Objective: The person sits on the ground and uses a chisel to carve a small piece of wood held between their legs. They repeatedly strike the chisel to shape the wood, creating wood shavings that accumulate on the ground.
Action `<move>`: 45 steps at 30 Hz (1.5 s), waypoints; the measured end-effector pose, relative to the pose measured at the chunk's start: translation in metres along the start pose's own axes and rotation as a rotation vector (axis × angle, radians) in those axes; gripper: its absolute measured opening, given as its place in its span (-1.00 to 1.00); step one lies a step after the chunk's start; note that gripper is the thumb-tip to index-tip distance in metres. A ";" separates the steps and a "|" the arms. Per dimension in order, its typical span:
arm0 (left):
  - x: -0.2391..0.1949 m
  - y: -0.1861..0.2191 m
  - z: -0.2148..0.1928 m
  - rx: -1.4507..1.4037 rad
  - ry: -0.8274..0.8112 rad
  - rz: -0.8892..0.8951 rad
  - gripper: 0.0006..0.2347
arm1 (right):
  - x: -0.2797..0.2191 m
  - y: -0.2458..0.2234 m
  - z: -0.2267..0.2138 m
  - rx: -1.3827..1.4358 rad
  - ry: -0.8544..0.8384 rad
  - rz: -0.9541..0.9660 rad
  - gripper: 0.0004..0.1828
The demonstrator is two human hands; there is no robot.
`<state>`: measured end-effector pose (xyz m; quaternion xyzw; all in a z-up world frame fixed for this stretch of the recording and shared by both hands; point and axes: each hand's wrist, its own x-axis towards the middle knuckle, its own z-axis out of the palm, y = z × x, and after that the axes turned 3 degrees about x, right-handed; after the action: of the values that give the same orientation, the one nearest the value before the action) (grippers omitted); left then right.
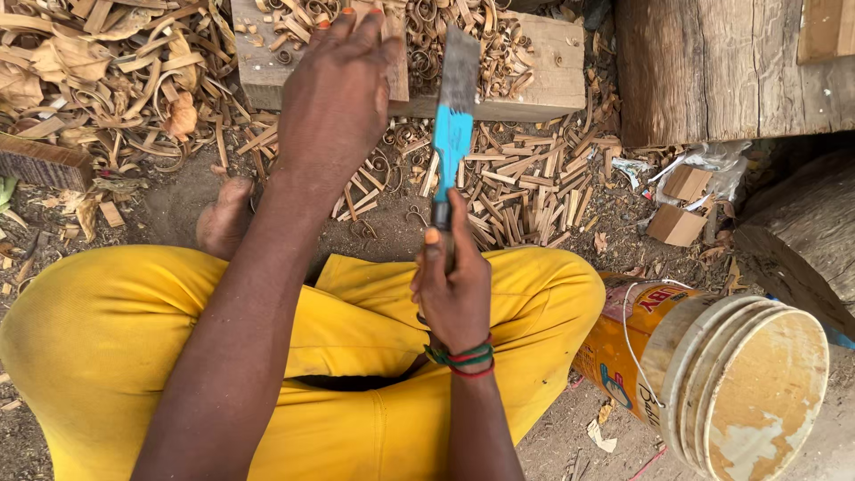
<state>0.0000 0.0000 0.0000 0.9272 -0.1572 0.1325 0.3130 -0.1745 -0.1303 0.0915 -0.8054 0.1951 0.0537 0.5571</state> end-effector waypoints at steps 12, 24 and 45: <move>-0.002 -0.026 0.032 0.030 -0.055 -0.048 -0.79 | -0.014 0.024 -0.010 -0.357 -0.053 -0.143 -0.43; 0.005 -0.025 0.016 -0.075 -0.060 -0.039 -0.78 | -0.019 0.017 -0.013 -0.368 -0.086 -0.214 -0.39; -0.002 -0.018 0.027 0.116 0.007 -0.075 -0.56 | -0.029 0.008 -0.004 -0.389 -0.088 -0.111 -0.39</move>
<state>0.0086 -0.0025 -0.0316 0.9485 -0.1134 0.1328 0.2642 -0.2044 -0.1287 0.0948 -0.9041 0.1119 0.0947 0.4013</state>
